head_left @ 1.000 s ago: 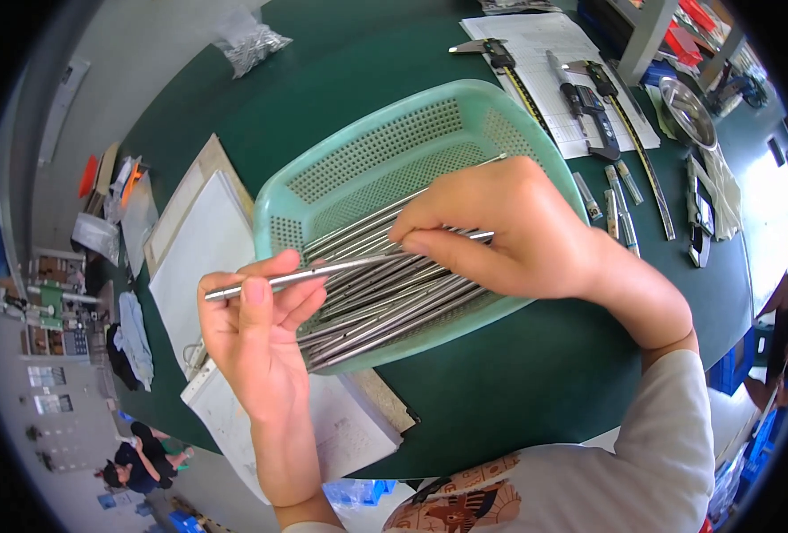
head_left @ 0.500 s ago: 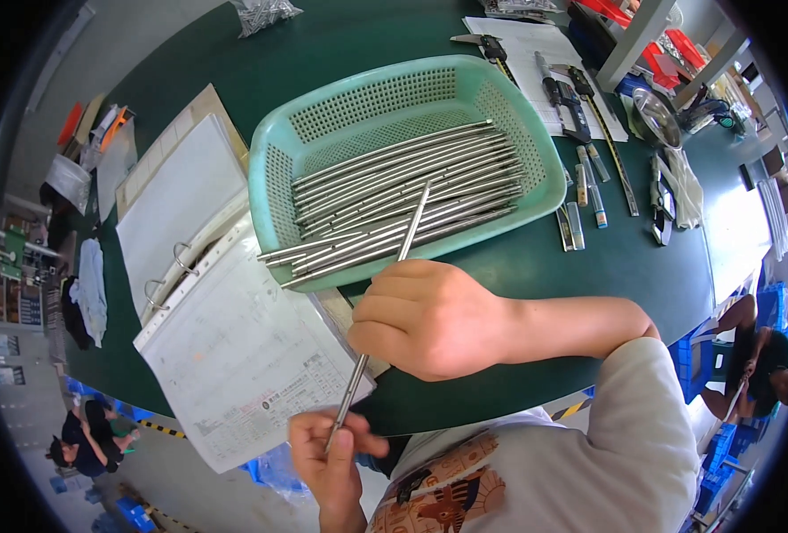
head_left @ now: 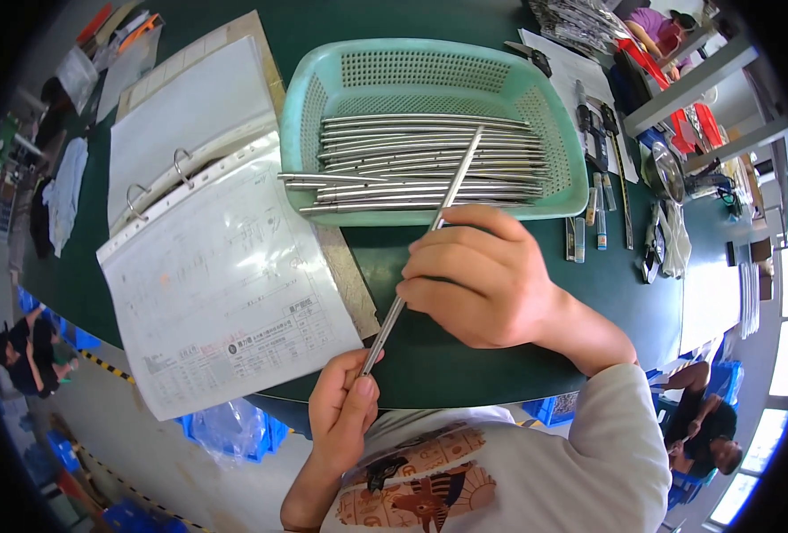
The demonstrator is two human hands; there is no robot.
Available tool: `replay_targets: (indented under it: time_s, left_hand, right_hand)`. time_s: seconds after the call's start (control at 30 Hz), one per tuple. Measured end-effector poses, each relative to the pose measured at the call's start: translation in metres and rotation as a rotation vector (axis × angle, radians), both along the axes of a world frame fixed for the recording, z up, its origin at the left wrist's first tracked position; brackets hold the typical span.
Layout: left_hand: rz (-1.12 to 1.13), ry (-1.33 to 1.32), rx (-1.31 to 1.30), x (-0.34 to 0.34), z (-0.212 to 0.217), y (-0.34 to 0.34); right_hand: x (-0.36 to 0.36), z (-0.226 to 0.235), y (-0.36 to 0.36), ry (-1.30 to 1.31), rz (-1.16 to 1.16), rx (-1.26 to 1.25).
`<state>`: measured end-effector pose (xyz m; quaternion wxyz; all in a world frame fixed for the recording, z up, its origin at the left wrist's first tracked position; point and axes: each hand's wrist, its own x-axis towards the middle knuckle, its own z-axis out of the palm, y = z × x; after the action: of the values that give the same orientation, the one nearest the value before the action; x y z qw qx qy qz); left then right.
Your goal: Inspecting and measuring various metal tubes and components using a digital caliper according to technical documentation.
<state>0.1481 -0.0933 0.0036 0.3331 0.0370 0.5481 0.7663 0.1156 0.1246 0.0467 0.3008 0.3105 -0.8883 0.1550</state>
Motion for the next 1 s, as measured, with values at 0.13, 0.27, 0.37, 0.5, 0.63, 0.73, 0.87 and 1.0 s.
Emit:
replay_targets:
  time_s: [0.13, 0.27, 0.37, 0.5, 0.63, 0.73, 0.87, 1.0]
  left_hand:
    - [0.002, 0.006, -0.014, -0.002, 0.002, 0.010]
    - [0.002, -0.013, 0.012, -0.001, 0.000, 0.012]
    - [-0.012, 0.016, 0.009, 0.000, -0.001, 0.013]
    - [0.004, 0.038, 0.017, 0.001, -0.002, 0.014]
    - [-0.017, 0.035, 0.026, 0.000, -0.003, 0.014]
    - [-0.023, 0.045, 0.025, -0.001, -0.002, 0.014]
    - [-0.025, 0.052, 0.027, -0.002, -0.002, 0.014]
    - [-0.011, 0.059, 0.002, 0.000, 0.001, 0.014]
  right_hand:
    - [0.002, -0.004, 0.003, 0.204, -0.053, 0.016]
    - [-0.001, 0.013, 0.021, 0.039, -0.076, -0.137]
    - [-0.006, 0.006, 0.033, -0.034, -0.138, -0.252]
    - [-0.004, 0.005, 0.032, -0.012, -0.137, -0.231]
    - [-0.007, 0.002, 0.036, -0.043, -0.166, -0.254]
    - [-0.010, -0.001, 0.037, -0.006, -0.176, -0.208]
    - [-0.009, 0.000, 0.037, -0.029, -0.200, -0.201]
    - [-0.006, 0.001, 0.035, -0.076, -0.202, -0.245]
